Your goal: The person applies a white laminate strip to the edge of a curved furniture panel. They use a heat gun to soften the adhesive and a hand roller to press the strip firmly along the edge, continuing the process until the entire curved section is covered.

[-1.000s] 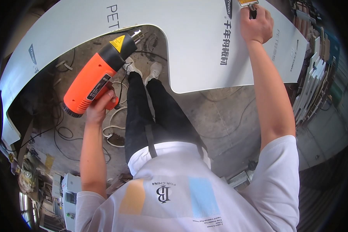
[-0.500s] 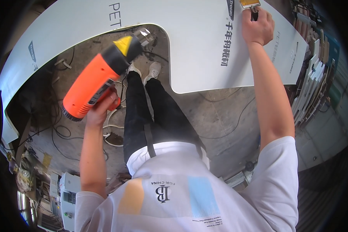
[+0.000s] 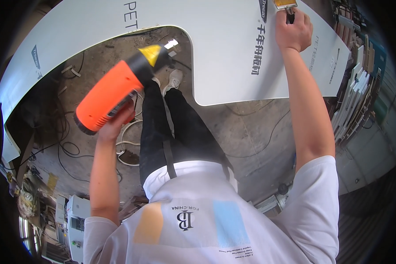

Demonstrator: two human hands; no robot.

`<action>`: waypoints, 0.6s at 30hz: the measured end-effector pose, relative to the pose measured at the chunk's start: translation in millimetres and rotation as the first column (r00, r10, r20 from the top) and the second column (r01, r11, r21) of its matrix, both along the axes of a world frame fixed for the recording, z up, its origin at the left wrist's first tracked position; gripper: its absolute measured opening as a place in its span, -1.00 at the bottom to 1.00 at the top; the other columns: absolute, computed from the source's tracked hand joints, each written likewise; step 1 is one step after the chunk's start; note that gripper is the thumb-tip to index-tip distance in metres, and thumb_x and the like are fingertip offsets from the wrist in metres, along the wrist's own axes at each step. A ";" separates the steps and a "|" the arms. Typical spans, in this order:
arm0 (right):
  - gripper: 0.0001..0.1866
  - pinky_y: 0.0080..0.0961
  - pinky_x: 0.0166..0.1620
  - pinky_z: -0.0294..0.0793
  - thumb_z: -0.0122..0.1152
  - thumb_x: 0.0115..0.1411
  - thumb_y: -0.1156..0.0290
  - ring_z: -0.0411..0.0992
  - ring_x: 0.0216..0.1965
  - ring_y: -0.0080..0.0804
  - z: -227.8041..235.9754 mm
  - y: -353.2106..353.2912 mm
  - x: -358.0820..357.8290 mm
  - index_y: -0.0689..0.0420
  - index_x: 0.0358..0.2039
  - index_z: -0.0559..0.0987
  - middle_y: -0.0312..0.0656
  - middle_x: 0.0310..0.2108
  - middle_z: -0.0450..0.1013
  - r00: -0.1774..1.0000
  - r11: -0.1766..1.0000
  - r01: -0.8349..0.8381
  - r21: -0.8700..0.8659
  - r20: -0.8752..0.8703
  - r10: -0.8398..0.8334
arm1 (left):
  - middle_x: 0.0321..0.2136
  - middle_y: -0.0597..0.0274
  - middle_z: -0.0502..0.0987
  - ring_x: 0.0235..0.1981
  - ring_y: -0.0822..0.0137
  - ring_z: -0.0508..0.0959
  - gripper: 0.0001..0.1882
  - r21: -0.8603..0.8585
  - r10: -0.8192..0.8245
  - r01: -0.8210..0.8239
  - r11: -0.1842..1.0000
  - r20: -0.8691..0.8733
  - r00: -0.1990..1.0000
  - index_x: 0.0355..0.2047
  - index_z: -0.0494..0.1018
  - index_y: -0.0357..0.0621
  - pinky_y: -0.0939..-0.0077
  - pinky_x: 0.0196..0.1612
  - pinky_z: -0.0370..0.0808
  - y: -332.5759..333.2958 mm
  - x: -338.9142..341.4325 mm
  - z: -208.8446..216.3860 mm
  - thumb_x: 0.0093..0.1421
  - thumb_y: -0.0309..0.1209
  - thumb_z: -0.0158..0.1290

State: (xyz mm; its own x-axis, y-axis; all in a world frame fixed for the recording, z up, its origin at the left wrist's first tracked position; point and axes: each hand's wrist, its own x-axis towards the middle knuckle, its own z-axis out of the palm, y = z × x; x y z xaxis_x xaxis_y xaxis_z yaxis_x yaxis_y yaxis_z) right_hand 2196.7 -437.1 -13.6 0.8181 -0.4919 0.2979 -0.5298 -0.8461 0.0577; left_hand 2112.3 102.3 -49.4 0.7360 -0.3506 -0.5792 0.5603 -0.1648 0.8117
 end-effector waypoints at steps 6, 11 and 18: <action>-0.50 -0.24 0.21 0.40 0.12 0.17 -0.13 0.38 0.19 -0.26 -2.3 -5.8 -0.2 -0.17 0.03 0.61 -0.39 0.12 0.49 1.000 1.000 0.002 0.007 0.003 -0.002 | -0.21 0.33 0.66 -0.22 0.42 0.64 -0.61 0.051 -0.026 0.024 0.998 0.037 0.999 -0.02 0.60 -0.12 0.51 -0.13 0.58 -3.8 -4.9 -5.3 0.13 -0.48 0.39; -0.49 -0.23 0.22 0.40 0.12 0.17 -0.13 0.38 0.19 -0.24 -0.4 -2.4 0.9 -0.17 0.04 0.61 -0.39 0.12 0.49 1.000 1.000 -0.006 0.031 0.011 0.006 | -0.16 0.32 0.67 -0.14 0.38 0.65 -0.55 -0.185 0.161 -0.250 0.951 -0.394 0.905 0.04 0.57 -0.15 0.44 -0.03 0.58 -13.3 7.7 12.6 0.13 -0.48 0.39; -0.49 -0.22 0.21 0.40 0.13 0.16 -0.14 0.39 0.19 -0.23 -0.6 -3.6 -2.5 -0.17 0.03 0.61 -0.39 0.11 0.49 1.000 1.000 0.006 0.019 0.005 -0.006 | -0.13 0.29 0.67 -0.08 0.35 0.65 -0.56 -0.074 0.073 -0.087 0.993 -0.175 0.982 0.03 0.57 -0.15 0.42 0.04 0.55 -4.9 -2.2 3.6 0.13 -0.47 0.39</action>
